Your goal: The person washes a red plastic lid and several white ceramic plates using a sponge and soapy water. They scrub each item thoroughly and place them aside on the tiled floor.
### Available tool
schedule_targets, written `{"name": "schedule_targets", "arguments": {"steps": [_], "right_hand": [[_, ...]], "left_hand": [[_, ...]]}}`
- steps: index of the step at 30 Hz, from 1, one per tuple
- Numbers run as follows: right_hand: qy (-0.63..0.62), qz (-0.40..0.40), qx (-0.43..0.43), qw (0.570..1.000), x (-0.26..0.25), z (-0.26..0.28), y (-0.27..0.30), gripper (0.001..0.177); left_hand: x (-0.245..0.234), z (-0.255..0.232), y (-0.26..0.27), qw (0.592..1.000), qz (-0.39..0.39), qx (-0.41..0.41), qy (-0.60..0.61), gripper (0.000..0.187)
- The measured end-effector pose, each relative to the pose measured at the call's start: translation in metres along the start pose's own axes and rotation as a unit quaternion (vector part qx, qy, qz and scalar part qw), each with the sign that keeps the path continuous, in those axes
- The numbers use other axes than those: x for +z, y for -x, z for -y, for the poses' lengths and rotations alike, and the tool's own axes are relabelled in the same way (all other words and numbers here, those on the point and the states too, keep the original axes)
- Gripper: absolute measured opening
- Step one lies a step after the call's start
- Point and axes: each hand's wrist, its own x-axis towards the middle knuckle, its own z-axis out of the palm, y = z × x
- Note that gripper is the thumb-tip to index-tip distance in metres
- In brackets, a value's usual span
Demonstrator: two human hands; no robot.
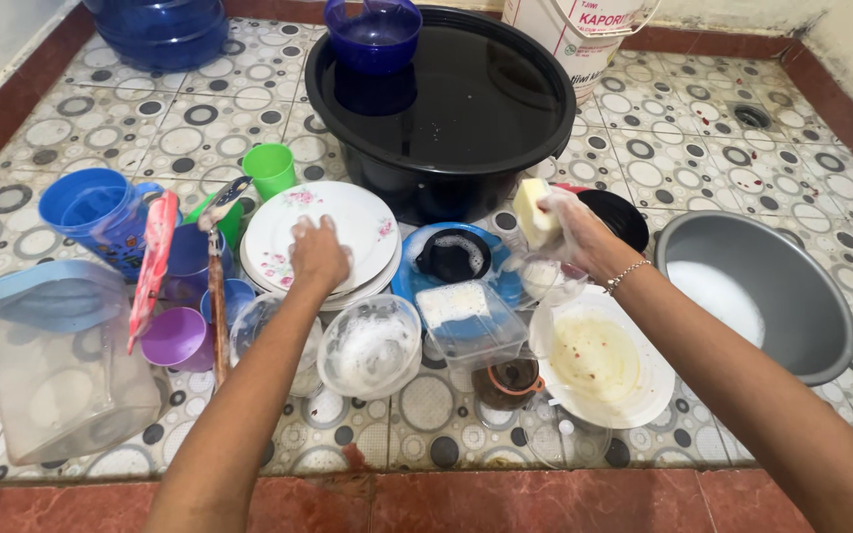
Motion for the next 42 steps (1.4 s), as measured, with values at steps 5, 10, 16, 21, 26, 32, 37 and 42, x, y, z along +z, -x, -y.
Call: {"name": "schedule_targets", "arguments": {"steps": [5,10,16,21,26,32,37,42], "right_hand": [[-0.049,-0.028,0.030,0.998,-0.011,-0.010,-0.010,0.054],[-0.042,0.069,0.010,0.997,-0.008,-0.021,-0.015,0.042],[-0.035,0.022,0.033,0.999,-0.016,-0.029,-0.024,0.041],[-0.036,-0.019,0.046,0.998,-0.048,-0.032,-0.036,0.044],[-0.043,-0.017,0.039,0.998,-0.079,-0.038,-0.042,0.048],[0.016,-0.015,0.039,0.999,-0.073,-0.046,-0.029,0.051],[0.178,-0.010,0.018,0.984,-0.035,-0.061,-0.011,0.052],[0.343,-0.012,0.005,0.939,-0.001,-0.086,0.000,0.052]], "left_hand": [[0.025,0.052,-0.022,0.989,0.028,-0.149,-0.003,0.081],[0.052,0.096,-0.040,0.976,0.025,-0.213,0.048,0.089],[0.078,0.119,-0.067,0.966,-0.061,-0.246,0.052,0.080],[0.080,0.126,-0.081,0.945,-0.064,-0.311,0.077,0.080],[0.080,0.125,-0.081,0.944,-0.052,-0.318,0.075,0.081],[0.070,0.114,-0.076,0.934,-0.004,-0.344,0.097,0.092],[0.067,0.102,-0.069,0.940,0.026,-0.333,0.069,0.098],[0.071,0.110,-0.074,0.936,0.040,-0.334,0.103,0.104]]}}
